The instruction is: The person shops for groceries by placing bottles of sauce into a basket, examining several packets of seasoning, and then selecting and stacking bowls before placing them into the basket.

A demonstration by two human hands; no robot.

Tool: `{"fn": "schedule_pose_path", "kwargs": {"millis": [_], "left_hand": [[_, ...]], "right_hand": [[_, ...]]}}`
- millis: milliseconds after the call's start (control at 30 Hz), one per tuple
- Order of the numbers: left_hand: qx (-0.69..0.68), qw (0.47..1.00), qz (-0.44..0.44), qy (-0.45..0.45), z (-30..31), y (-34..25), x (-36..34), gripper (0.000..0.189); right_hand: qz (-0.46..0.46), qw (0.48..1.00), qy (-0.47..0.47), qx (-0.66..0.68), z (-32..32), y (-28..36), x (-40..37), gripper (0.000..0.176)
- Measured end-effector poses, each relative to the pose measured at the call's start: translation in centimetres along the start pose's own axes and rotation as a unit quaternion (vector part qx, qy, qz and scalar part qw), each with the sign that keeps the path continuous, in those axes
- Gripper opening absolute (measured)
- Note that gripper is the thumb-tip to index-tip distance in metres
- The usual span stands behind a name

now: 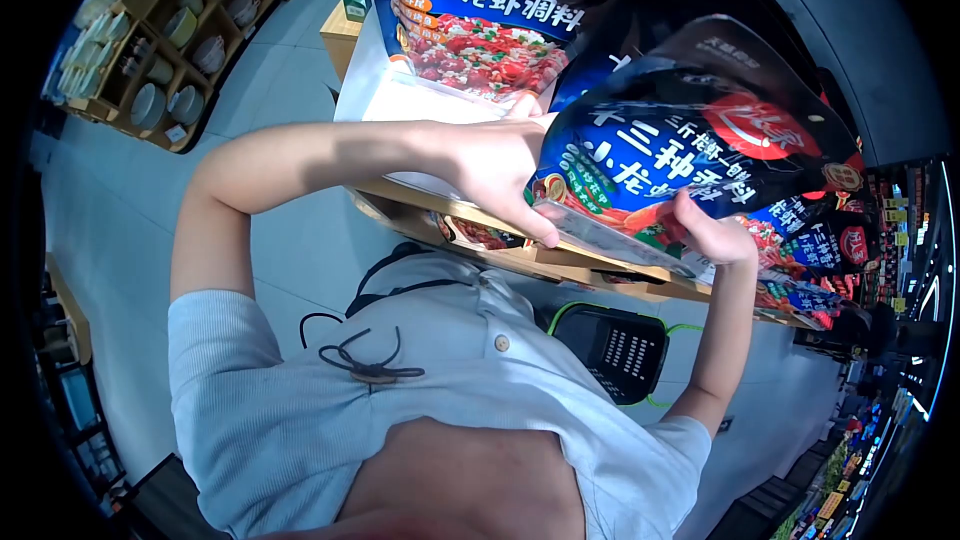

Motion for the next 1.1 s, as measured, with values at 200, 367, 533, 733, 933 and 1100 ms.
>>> {"fn": "schedule_pose_path", "kwargs": {"millis": [200,367,533,733,933,1100], "left_hand": [[-0.169,0.983,0.066,0.039,2.1,-0.8,-0.5,0.072],[-0.251,0.962,0.104,0.013,2.5,0.0,-0.5,0.072],[-0.132,0.978,0.162,0.023,3.9,0.4,-0.5,0.058],[-0.113,0.981,0.128,-0.091,4.0,0.2,-0.1,0.059],[-0.045,0.979,0.061,-0.19,7.9,-3.3,0.3,0.035],[-0.233,0.912,0.018,-0.338,13.5,-5.8,-1.8,0.025]], "right_hand": [[0.008,0.983,-0.163,-0.085,-2.4,3.8,-0.4,0.038],[0.019,0.972,-0.235,0.026,-2.6,3.5,-0.2,0.039],[0.024,0.958,-0.275,0.082,-4.1,4.5,-1.3,0.04],[0.077,0.942,-0.327,0.004,-2.9,5.2,-2.9,0.035],[0.199,0.894,-0.399,-0.048,-2.1,9.9,-5.9,0.033],[0.304,0.846,-0.433,-0.062,-3.2,15.9,-6.7,0.031]]}}
Point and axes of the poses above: each hand's wrist, its own x-axis towards the middle knuckle, its own z-axis out of the back of the hand, y = z × x, the point moved 6 cm from there along x, towards the middle knuckle, and after that the axes turned 5 degrees about x, right-handed, at the moved point
